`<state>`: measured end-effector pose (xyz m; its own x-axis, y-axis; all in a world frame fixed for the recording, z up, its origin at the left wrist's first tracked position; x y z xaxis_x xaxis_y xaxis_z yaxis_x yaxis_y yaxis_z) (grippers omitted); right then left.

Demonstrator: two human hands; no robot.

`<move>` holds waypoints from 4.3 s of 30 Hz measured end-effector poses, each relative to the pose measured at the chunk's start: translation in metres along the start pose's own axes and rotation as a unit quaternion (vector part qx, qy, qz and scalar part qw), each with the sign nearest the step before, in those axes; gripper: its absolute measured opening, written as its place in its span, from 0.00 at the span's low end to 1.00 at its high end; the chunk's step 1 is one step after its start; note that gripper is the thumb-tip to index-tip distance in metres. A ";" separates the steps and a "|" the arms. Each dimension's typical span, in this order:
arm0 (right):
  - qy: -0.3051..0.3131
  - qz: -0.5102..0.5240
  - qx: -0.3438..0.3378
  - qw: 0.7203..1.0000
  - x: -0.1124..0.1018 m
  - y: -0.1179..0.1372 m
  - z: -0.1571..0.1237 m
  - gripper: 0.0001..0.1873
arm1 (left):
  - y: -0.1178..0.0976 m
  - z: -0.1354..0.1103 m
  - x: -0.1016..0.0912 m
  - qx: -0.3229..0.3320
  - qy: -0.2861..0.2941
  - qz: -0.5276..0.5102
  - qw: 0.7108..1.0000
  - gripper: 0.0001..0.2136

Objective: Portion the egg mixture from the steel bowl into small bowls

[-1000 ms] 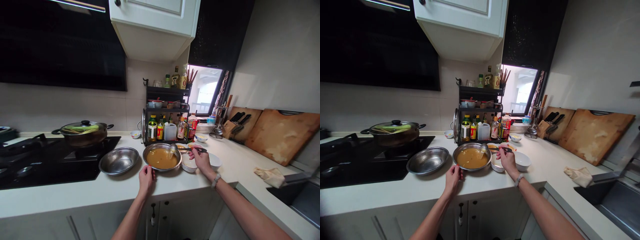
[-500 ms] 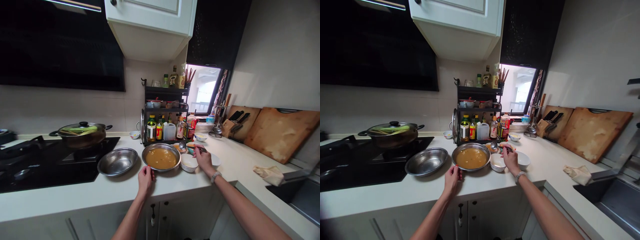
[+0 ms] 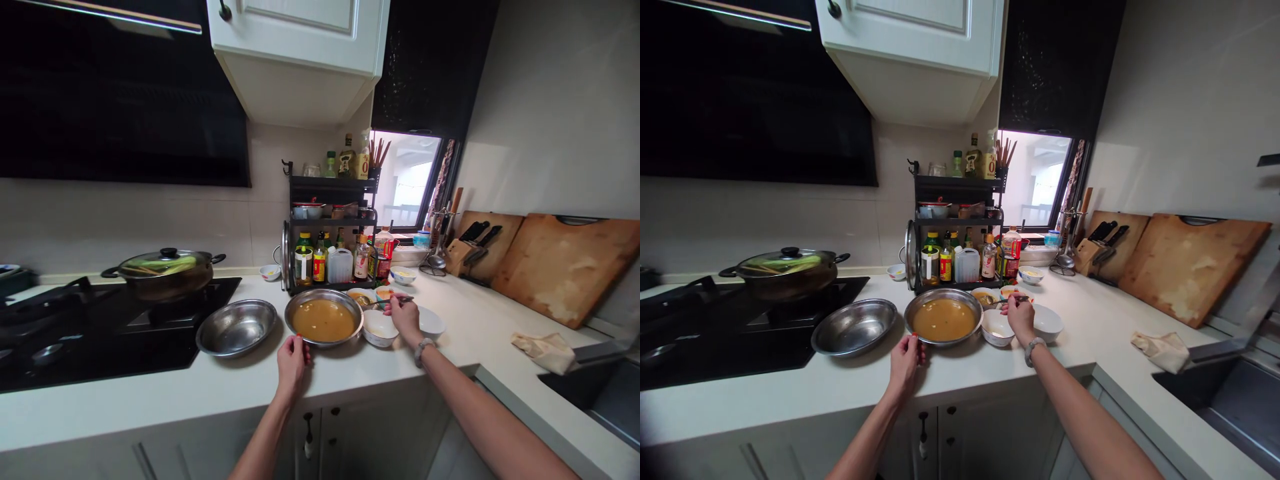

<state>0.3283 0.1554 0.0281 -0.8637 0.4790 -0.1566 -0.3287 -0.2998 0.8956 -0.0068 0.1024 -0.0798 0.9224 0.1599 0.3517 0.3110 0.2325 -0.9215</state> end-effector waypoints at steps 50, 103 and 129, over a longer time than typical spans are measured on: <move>0.165 0.036 -0.212 0.963 0.009 0.070 -0.056 0.14 | -0.001 -0.001 0.001 -0.001 -0.005 -0.009 1.000 0.19; -0.069 0.145 0.042 0.986 -0.029 -0.005 0.011 0.07 | -0.001 0.000 0.000 -0.002 -0.002 0.008 1.000 0.18; 0.221 0.015 -0.255 0.941 0.016 0.086 -0.077 0.13 | 0.000 0.000 0.001 -0.001 -0.001 -0.011 1.000 0.19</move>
<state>0.2566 0.0738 0.0705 -0.9132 0.1073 -0.3931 -0.3442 -0.7195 0.6032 -0.0062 0.1027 -0.0799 0.9147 0.1566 0.3725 0.3322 0.2334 -0.9139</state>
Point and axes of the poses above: each hand's wrist, its own z-axis towards the middle knuckle, its own x-axis out of the palm, y = z × x, the point moved 8 cm from there along z, towards the middle knuckle, and after that the axes turned 7 degrees about y, right-handed, at the moved point
